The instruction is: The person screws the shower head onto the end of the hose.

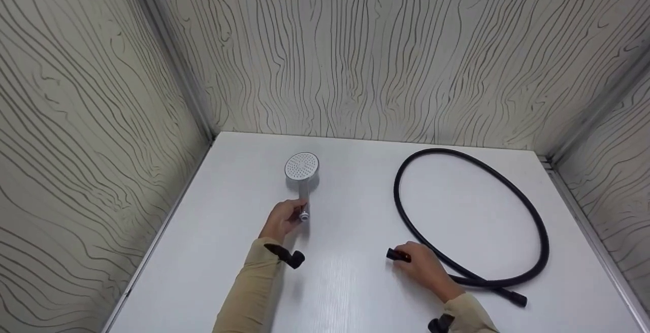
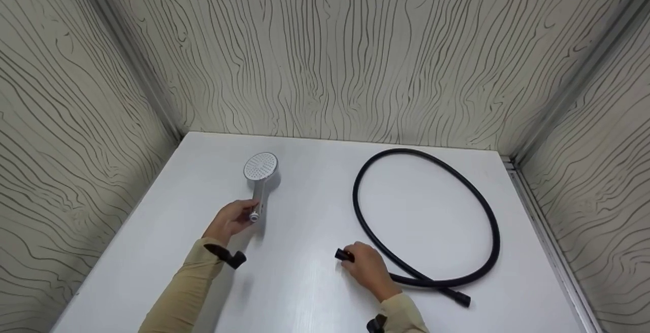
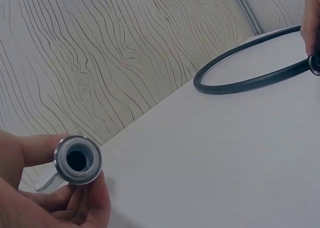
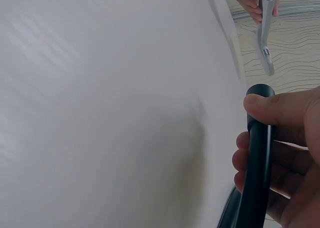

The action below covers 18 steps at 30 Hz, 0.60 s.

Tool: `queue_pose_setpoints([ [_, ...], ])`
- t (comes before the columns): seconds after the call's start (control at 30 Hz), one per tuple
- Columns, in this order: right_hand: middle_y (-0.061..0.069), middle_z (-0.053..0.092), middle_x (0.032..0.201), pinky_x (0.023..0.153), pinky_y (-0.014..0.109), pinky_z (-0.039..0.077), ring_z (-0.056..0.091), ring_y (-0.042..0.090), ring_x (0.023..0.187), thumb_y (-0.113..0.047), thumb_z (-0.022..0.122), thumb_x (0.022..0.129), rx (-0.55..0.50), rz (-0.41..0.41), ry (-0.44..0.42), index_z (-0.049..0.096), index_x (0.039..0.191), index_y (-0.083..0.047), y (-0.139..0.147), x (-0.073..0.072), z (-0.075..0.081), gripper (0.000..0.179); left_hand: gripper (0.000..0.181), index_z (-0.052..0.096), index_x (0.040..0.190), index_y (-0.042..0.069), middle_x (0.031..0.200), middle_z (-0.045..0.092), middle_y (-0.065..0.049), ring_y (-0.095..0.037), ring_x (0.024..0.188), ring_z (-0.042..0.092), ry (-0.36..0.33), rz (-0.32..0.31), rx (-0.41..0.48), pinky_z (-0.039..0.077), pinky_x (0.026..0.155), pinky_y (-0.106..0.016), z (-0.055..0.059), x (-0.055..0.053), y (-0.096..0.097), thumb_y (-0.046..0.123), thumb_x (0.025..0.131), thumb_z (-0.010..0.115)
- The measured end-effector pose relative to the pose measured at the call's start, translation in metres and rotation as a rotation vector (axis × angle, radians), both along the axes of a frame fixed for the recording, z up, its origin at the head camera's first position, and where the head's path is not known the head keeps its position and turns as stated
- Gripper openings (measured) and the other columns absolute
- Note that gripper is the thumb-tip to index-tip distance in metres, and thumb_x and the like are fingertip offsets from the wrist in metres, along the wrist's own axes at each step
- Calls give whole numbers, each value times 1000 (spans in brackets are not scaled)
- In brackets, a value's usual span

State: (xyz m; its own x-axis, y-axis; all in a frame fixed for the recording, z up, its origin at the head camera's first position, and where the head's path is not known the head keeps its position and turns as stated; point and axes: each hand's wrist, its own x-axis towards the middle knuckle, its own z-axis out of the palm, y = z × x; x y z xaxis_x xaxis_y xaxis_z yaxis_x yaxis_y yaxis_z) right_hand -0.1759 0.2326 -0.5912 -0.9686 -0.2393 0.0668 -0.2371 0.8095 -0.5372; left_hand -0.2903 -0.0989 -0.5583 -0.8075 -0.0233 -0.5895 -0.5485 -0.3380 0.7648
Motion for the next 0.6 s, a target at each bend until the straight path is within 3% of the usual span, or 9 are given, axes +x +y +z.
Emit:
queue_pose_setpoints([
  [0.2,-3,64,82,63,23,46,55,8,73,-12,76,80,7,-2,-8,73,96,-10,-1,0,1,16,26,59,112,-8,84,62,-7,-15,79,58,22,1,39,54,67,-23,5,2,2,5,90,63],
  [0.43,1,66,83,64,26,47,59,14,74,-12,78,79,-3,31,90,73,96,-7,-2,-5,4,18,36,55,123,-10,85,63,-6,-15,80,60,41,-10,89,55,74,-25,10,4,4,5,91,63],
  [0.6,2,66,81,61,25,46,58,12,72,-10,78,76,-68,56,131,73,94,-4,-4,-3,3,20,36,55,122,-10,86,63,-6,-15,81,61,51,-24,35,56,77,-26,12,7,5,6,91,63],
])
